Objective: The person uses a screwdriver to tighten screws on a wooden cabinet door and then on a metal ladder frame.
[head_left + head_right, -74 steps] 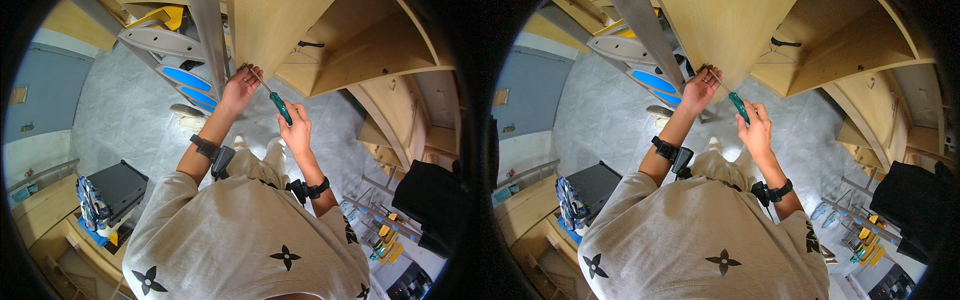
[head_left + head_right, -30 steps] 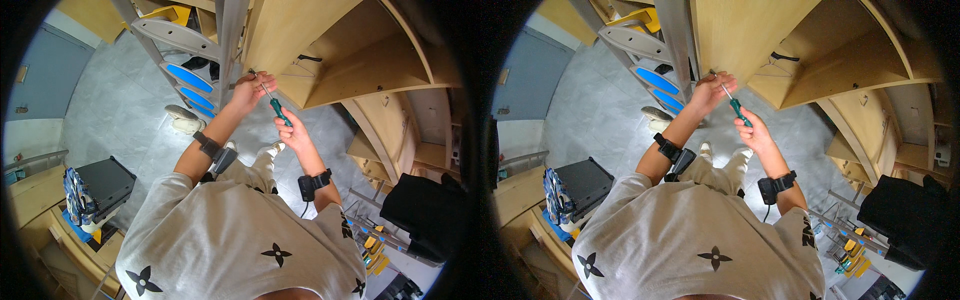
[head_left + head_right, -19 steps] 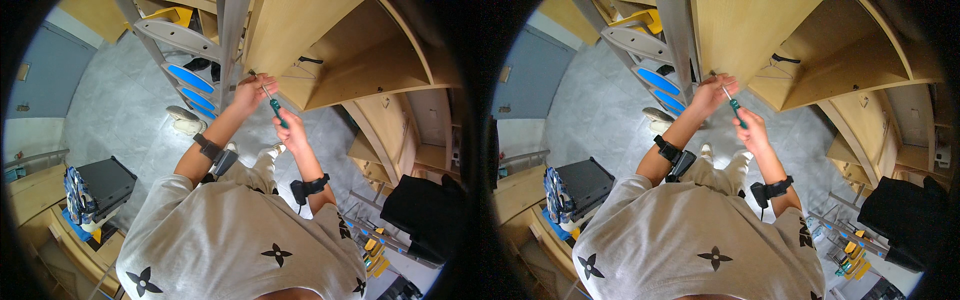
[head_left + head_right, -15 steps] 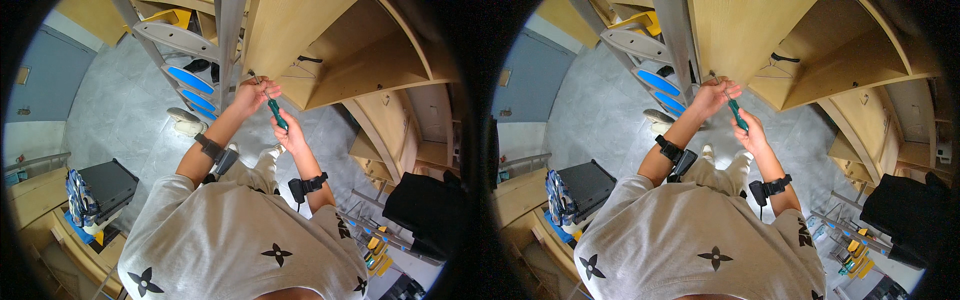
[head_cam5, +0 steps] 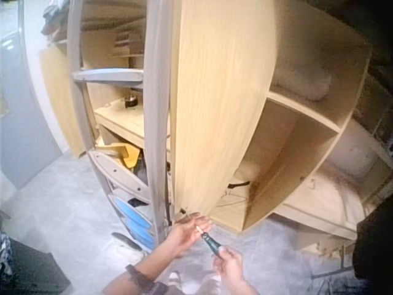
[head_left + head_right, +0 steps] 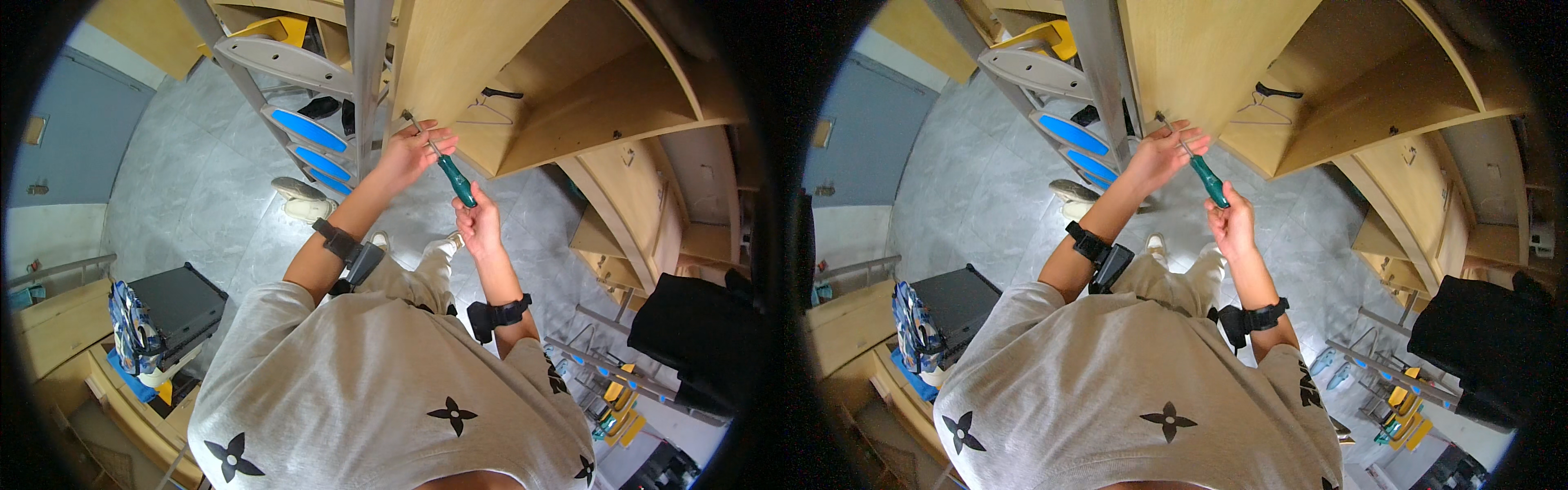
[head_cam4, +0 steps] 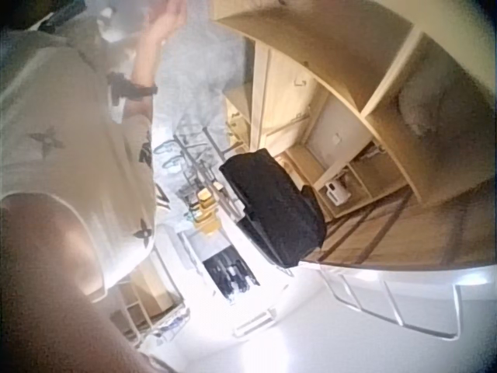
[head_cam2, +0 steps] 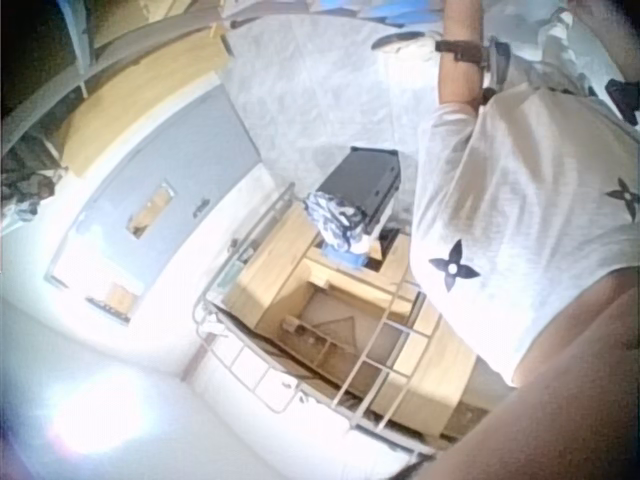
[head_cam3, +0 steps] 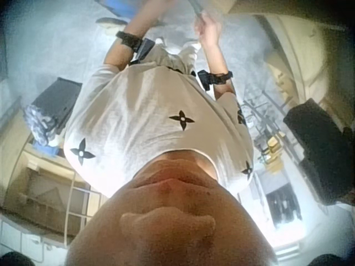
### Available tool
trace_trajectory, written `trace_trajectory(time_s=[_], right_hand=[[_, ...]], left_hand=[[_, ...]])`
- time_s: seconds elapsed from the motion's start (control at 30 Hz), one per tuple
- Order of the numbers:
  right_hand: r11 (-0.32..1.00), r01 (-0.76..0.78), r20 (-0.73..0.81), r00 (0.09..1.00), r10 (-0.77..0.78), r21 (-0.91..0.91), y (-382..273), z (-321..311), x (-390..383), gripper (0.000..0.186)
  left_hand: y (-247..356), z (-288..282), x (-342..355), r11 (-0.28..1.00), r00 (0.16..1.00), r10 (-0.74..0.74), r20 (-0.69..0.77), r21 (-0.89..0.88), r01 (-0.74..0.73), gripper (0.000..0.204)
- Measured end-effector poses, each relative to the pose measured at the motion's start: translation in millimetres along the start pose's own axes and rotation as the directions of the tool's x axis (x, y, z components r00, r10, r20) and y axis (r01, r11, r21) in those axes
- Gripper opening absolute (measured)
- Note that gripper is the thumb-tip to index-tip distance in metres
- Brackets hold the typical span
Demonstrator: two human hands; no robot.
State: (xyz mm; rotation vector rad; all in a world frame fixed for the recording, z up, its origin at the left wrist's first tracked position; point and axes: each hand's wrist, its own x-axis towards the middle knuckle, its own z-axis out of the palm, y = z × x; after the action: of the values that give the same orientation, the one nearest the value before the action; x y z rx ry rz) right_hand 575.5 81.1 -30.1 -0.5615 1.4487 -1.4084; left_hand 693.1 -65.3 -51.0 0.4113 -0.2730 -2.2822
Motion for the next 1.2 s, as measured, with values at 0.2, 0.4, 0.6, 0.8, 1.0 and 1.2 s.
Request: trace_trajectory(time_s=[0.2,0.4,0.6,0.8,1.0,1.2], right_hand=[[0.941,0.119,0.059,0.993,-0.105,-0.316,3.0,-0.9,-1.6,0.036],[0.778,0.308,-0.084,0.905,-0.417,-0.547,3.0,10.7,-6.6,0.031],[0.873,-0.339,0.130,0.941,0.313,0.351,6.0,-11.5,9.6,0.027],[0.813,0.364,0.007,0.914,-0.405,-0.454,2.3,15.7,-7.8,0.030],[0.920,-0.211,-0.031,0.972,0.235,0.331,-0.6,-0.9,4.1,0.032],[0.895,-0.325,0.356,0.910,0.210,0.304,20.6,-4.0,3.5,0.031]], left_hand=[[-1.3,-20.8,5.3,0.970,0.997,0.065,-0.028,0.238,-0.056,0.014],[-3.2,-10.4,0.7,0.954,0.983,0.089,-0.160,0.297,-0.038,0.015],[2.6,-11.8,1.6,0.958,0.989,0.071,-0.128,0.284,-0.032,0.013],[-0.3,-8.2,3.4,0.970,0.975,0.099,-0.198,0.237,-0.050,0.013],[9.1,-4.5,2.0,0.994,0.999,0.017,-0.041,0.112,-0.012,0.014],[10.8,-18.8,3.2,0.961,0.991,0.031,-0.128,0.277,0.006,0.013]])
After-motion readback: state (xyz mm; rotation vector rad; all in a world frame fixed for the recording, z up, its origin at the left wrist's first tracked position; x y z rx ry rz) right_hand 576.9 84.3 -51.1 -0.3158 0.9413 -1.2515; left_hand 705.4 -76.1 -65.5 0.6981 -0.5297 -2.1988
